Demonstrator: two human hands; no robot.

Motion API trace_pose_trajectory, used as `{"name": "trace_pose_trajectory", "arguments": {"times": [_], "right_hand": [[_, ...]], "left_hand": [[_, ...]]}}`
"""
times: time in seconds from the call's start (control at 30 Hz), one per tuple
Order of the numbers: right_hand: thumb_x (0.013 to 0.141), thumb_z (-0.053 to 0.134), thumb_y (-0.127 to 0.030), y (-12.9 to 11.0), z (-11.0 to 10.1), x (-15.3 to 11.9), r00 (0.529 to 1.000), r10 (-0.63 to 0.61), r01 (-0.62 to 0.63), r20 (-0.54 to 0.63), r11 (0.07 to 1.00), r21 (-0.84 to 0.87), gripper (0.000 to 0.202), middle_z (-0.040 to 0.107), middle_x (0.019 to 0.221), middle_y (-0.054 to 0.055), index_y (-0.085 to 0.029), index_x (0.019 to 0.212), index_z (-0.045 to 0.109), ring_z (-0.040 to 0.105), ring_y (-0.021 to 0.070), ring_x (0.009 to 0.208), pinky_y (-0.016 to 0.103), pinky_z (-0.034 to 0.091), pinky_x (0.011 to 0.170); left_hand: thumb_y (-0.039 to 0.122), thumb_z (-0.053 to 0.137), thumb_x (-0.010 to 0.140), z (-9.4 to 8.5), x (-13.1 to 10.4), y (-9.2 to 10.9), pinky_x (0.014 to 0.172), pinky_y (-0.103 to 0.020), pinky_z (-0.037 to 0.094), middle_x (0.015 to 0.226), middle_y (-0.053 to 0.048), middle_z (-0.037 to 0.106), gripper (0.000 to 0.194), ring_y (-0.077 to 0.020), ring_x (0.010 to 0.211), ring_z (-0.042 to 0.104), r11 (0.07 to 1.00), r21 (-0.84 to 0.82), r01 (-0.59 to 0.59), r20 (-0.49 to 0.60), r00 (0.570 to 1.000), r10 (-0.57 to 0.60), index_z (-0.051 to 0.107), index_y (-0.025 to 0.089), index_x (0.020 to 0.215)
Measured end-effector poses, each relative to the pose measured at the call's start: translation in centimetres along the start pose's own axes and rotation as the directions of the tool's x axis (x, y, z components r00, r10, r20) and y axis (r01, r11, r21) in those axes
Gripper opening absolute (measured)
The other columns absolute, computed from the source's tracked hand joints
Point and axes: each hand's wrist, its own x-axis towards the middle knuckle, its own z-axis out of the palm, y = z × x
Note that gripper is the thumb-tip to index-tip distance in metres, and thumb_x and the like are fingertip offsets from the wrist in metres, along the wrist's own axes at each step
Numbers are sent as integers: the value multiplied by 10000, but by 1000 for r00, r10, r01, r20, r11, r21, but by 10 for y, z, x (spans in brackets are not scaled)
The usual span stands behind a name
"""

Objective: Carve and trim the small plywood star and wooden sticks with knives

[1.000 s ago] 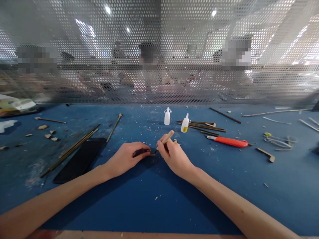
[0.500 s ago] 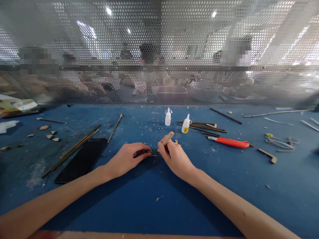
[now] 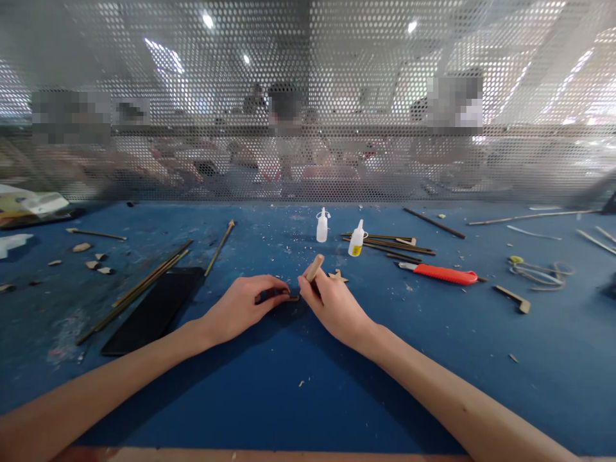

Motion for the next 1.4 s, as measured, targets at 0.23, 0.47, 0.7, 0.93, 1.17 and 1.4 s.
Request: {"name": "trace_pose_trajectory", "arguments": {"times": [0.23,0.47,0.7,0.93,1.17,1.4], "right_hand": [[1030,352,-401,-3,-2,0,1000,4,-4,-2,1000,22,288,610,750,28,-207,879,503,525,139,560,298,394,570],[1031,359,-376,-4,-3,0,1000,13,-13,-2,1000,10,268,627,824,48,-210,889,515,559,160,636,314,426,639],[1041,343,-387,-9,-5,1,999,34,-36,27,996,83,269,595,747,13,-219,882,482,554,158,622,306,423,627],[1038,343,-375,-8,-5,2,999,42,-43,11,995,85,264,599,768,19,-223,862,468,559,160,633,316,430,647],[1031,366,-373,-6,-3,1,999,33,-35,35,999,42,280,596,737,25,-227,812,461,568,172,643,329,424,660],[1051,357,-375,-10,-8,0,999,43,-46,25,989,144,277,560,706,-16,-219,855,475,523,132,587,299,427,622]], "left_hand": [[258,645,960,0,0,-1,881,-296,522,1038,-15,755,125,-180,910,695,1000,7,6,5,1000,-6,721,203,1042],[274,637,966,1,-2,-1,885,-290,517,1043,-4,750,126,-170,896,692,1000,-1,-1,5,1000,1,719,217,1043],[273,639,961,0,0,0,879,-296,521,1032,-15,751,135,-175,898,692,1000,1,15,13,1000,-15,723,209,1045],[294,613,974,0,-1,-1,860,-312,527,1015,-29,750,157,-184,869,689,1000,12,11,11,1000,-11,724,211,1047],[284,629,967,0,-1,-1,861,-298,521,1012,-20,750,135,-176,867,689,1000,2,4,2,1000,-4,724,211,1031],[289,641,953,-1,0,0,802,-277,519,987,-18,752,140,-162,812,674,999,-29,31,6,1000,-31,732,212,1028]]}}
